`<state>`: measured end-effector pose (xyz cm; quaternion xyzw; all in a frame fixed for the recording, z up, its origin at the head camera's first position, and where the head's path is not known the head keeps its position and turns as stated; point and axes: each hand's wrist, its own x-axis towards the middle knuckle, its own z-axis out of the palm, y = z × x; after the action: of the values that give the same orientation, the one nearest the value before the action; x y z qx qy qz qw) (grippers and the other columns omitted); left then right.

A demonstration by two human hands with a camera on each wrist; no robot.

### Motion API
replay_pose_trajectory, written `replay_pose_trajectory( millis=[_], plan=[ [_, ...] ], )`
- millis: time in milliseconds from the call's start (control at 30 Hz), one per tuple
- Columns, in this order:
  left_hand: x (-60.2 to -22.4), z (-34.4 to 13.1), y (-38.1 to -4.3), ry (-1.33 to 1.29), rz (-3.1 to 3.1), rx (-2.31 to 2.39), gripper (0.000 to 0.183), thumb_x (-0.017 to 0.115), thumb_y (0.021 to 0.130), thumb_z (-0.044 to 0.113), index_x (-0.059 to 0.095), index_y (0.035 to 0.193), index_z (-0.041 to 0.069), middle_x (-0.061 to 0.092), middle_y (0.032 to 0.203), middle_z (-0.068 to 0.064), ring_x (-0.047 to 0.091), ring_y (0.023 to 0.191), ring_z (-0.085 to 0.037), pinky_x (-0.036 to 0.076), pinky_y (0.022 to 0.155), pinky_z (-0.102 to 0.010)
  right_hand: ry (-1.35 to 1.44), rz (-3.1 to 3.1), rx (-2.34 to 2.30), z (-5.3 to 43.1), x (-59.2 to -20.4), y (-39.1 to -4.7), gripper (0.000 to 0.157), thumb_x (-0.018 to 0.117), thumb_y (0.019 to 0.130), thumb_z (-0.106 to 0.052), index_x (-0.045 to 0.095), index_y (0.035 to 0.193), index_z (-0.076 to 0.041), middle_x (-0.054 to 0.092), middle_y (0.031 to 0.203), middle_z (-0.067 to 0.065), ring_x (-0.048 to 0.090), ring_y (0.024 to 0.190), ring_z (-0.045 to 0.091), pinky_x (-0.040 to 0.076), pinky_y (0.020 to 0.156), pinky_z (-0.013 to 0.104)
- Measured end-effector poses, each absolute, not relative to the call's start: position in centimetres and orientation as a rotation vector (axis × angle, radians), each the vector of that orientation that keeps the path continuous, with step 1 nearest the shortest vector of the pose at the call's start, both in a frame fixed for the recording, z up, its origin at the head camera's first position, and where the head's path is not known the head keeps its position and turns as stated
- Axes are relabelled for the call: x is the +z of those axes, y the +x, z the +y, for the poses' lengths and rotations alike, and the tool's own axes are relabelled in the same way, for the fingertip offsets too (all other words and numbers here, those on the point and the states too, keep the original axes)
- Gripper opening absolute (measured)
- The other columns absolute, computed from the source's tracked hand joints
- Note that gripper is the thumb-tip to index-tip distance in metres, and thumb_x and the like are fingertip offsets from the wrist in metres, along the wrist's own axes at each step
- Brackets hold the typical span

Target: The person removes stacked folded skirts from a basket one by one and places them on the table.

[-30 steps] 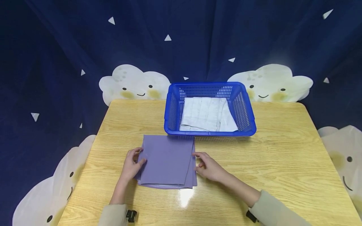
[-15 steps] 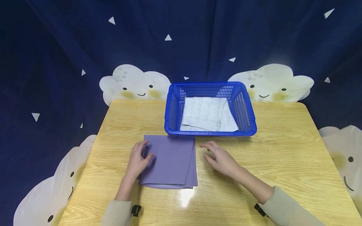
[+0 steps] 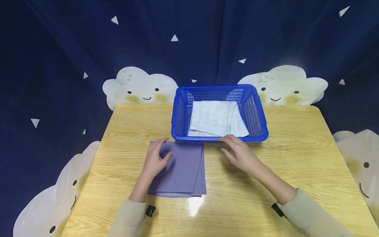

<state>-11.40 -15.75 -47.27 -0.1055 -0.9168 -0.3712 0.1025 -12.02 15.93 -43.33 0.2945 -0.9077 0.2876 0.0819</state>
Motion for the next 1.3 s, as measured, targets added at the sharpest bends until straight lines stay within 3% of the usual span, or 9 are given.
replay_pose_trajectory(
  millis=[333, 633, 1000, 1300],
  plan=[
    [-45.8, -14.0, -13.1, -0.336, -2.678, -1.031, 0.048, 0.068, 0.079, 0.021, 0.054, 0.124, 0.009, 0.056, 0.121, -0.009, 0.047, 0.115, -0.028, 0.036, 0.097, -0.045, 0.829, -2.642, 0.831, 17.6, -43.4, -13.8, 0.035, 0.065, 0.082, -0.007, 0.057, 0.115, -0.004, 0.059, 0.107, 0.011, 0.056, 0.100, 0.028, 0.045, 0.087, 0.043],
    [-45.3, -12.8, -15.4, -0.465, -2.583, -1.094, 0.046, 0.065, 0.081, 0.019, 0.053, 0.123, 0.004, 0.055, 0.122, -0.013, 0.047, 0.113, -0.030, 0.035, 0.096, -0.043, 0.747, -2.646, 0.822, 18.5, -43.9, -15.5, 0.035, 0.064, 0.083, -0.007, 0.056, 0.116, -0.002, 0.057, 0.109, 0.014, 0.053, 0.102, 0.031, 0.043, 0.087, 0.047],
    [-45.6, -10.9, -17.8, -0.466, -2.583, -1.173, 0.052, 0.063, 0.083, 0.024, 0.046, 0.130, 0.007, 0.054, 0.121, -0.015, 0.045, 0.115, -0.029, 0.036, 0.097, -0.044, 0.614, -2.590, 0.950, 19.2, -45.0, -17.4, 0.040, 0.063, 0.082, -0.006, 0.053, 0.121, -0.003, 0.055, 0.112, 0.018, 0.055, 0.094, 0.033, 0.045, 0.081, 0.044],
    [-45.5, -9.3, -19.8, -0.450, -2.620, -1.189, 0.054, 0.062, 0.084, 0.024, 0.043, 0.133, 0.009, 0.053, 0.120, -0.013, 0.047, 0.112, -0.026, 0.040, 0.093, -0.045, 0.530, -2.598, 1.003, 20.0, -45.3, -19.2, 0.045, 0.062, 0.083, -0.004, 0.048, 0.125, -0.001, 0.052, 0.116, 0.022, 0.052, 0.097, 0.036, 0.043, 0.082, 0.047]
  ],
)
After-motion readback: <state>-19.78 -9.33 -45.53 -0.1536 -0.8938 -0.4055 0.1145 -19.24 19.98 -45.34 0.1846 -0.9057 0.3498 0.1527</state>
